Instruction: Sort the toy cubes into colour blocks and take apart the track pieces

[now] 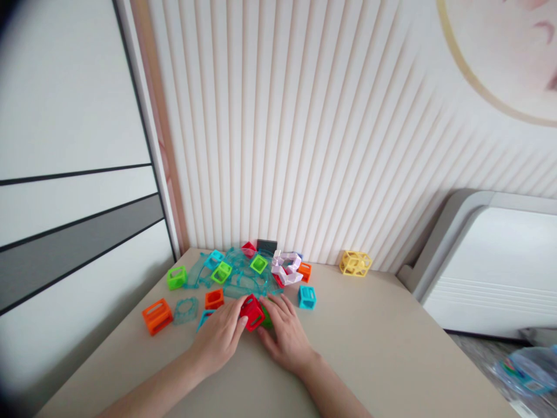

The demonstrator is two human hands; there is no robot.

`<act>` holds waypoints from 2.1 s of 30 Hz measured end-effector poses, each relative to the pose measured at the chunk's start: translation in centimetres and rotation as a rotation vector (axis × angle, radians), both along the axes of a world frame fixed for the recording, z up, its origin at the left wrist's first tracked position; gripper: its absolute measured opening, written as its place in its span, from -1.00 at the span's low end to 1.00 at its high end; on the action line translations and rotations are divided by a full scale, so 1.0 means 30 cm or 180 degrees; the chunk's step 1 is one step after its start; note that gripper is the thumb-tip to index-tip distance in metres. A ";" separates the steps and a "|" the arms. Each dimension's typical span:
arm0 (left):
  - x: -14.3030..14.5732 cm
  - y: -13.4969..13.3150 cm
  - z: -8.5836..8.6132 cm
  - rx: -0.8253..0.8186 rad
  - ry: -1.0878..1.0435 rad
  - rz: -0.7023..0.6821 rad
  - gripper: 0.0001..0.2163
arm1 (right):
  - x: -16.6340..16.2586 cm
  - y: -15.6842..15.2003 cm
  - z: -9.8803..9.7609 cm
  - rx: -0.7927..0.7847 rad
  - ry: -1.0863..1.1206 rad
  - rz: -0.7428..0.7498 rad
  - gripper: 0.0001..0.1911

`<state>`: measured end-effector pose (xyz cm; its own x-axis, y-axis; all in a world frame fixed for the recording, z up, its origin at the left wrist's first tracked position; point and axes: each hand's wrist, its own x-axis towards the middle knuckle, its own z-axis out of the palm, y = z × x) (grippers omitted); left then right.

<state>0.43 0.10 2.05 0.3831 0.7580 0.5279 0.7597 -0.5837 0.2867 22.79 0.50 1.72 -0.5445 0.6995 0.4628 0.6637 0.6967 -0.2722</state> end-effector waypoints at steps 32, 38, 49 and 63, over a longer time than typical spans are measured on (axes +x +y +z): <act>-0.006 -0.027 0.008 0.0160 -0.0648 -0.0483 -0.58 | -0.011 -0.007 0.052 -0.0094 -0.0408 0.0058 -0.45; -0.005 -0.031 0.011 0.0176 -0.0637 -0.0446 -0.58 | 0.019 0.054 0.054 0.0615 0.0045 -0.0588 -0.68; -0.003 -0.032 0.012 0.0341 -0.0630 -0.0481 -0.53 | 0.017 0.128 0.059 0.0471 -0.0044 -0.0955 -0.65; -0.002 -0.028 0.013 0.0259 -0.0645 -0.0658 -0.50 | -0.011 0.219 0.060 0.0182 -0.0380 -0.1199 -0.61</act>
<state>0.36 -0.75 2.44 0.4055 0.6269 0.6652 0.5545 -0.7473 0.3663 22.47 7.07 3.52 -0.3071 0.8354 0.4559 0.9002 0.4104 -0.1455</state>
